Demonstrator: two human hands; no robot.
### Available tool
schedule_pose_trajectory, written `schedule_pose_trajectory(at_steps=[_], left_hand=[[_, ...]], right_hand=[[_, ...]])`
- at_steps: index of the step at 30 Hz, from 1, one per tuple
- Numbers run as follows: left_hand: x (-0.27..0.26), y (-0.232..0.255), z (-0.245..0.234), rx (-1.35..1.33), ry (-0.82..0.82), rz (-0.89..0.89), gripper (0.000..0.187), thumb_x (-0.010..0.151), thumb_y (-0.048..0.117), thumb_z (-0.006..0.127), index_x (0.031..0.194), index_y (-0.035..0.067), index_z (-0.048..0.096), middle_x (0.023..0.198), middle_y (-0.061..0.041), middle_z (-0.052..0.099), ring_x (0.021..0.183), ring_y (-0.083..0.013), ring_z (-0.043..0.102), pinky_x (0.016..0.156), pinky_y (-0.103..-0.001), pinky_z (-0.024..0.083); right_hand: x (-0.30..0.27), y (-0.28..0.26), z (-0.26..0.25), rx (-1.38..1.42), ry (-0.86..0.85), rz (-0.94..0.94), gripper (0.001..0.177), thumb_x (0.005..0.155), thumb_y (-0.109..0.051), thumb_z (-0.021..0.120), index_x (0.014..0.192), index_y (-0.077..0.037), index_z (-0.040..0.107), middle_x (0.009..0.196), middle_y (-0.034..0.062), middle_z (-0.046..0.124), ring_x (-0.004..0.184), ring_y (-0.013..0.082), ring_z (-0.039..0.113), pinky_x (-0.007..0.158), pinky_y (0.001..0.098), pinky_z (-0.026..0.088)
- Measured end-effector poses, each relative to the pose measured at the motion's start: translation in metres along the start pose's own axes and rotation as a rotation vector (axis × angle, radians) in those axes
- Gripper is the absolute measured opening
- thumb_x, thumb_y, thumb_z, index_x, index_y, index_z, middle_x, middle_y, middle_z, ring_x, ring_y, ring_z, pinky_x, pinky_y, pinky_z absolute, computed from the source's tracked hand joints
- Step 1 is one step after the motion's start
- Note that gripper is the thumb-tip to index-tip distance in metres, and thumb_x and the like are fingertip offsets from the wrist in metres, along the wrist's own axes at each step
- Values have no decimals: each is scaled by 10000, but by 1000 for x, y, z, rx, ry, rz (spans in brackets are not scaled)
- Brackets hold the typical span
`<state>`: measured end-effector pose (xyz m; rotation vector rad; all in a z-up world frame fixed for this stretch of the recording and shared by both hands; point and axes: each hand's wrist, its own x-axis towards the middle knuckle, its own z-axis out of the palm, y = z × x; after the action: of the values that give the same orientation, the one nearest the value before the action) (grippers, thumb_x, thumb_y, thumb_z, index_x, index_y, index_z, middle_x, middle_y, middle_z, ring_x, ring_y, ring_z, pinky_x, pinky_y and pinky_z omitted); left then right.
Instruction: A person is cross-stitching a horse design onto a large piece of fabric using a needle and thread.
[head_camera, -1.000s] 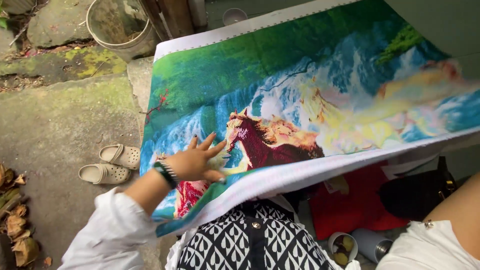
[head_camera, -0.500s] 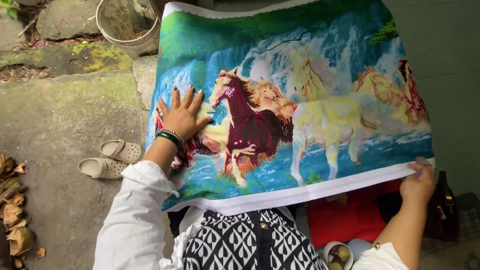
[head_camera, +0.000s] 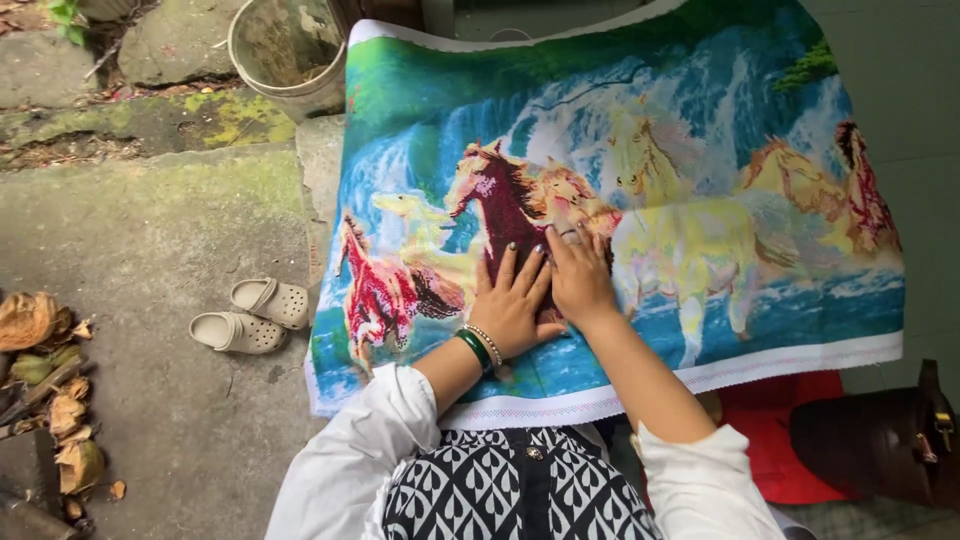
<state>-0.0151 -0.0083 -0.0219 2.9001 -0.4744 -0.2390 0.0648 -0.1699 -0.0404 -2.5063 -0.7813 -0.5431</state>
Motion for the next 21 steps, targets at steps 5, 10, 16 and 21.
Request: schedule_pose_trajectory(at_steps=[5, 10, 16, 21], left_hand=[[-35, -7, 20, -17, 93, 56, 1085, 849, 829, 380, 1608, 68, 239, 1670, -176, 250, 1534, -413, 202, 1254, -563, 118], [-89, -34, -19, -115, -210, 19, 931, 897, 827, 191, 1626, 249, 211, 1695, -82, 182, 1547, -395, 76, 1230, -561, 42], [-119, -70, -60, -84, -382, -170, 1000, 853, 871, 263, 1642, 269, 146, 1717, -36, 112, 1548, -422, 35, 1216, -616, 33], [-17, -91, -55, -161, -98, -340, 759, 1022, 637, 280, 1633, 191, 221, 1703, -106, 179, 1555, -379, 104, 1221, -634, 27]], right_hand=[[20, 22, 33, -178, 68, -33, 559, 828, -56, 521, 1367, -73, 670, 1280, 193, 675, 1145, 404, 657, 947, 509, 517], [10, 84, 13, -439, 120, 203, 391, 842, -138, 691, 1226, -77, 725, 972, 168, 696, 910, 385, 690, 807, 489, 545], [25, 84, -69, -243, -423, 761, 896, 1036, -590, 441, 1696, -65, 140, 1627, 411, 278, 1481, 616, -76, 1080, 748, -189], [86, 0, -9, -255, -229, 143, 603, 1034, -275, 607, 1524, 57, 490, 1297, 376, 587, 1283, 639, 450, 1032, 762, 323]])
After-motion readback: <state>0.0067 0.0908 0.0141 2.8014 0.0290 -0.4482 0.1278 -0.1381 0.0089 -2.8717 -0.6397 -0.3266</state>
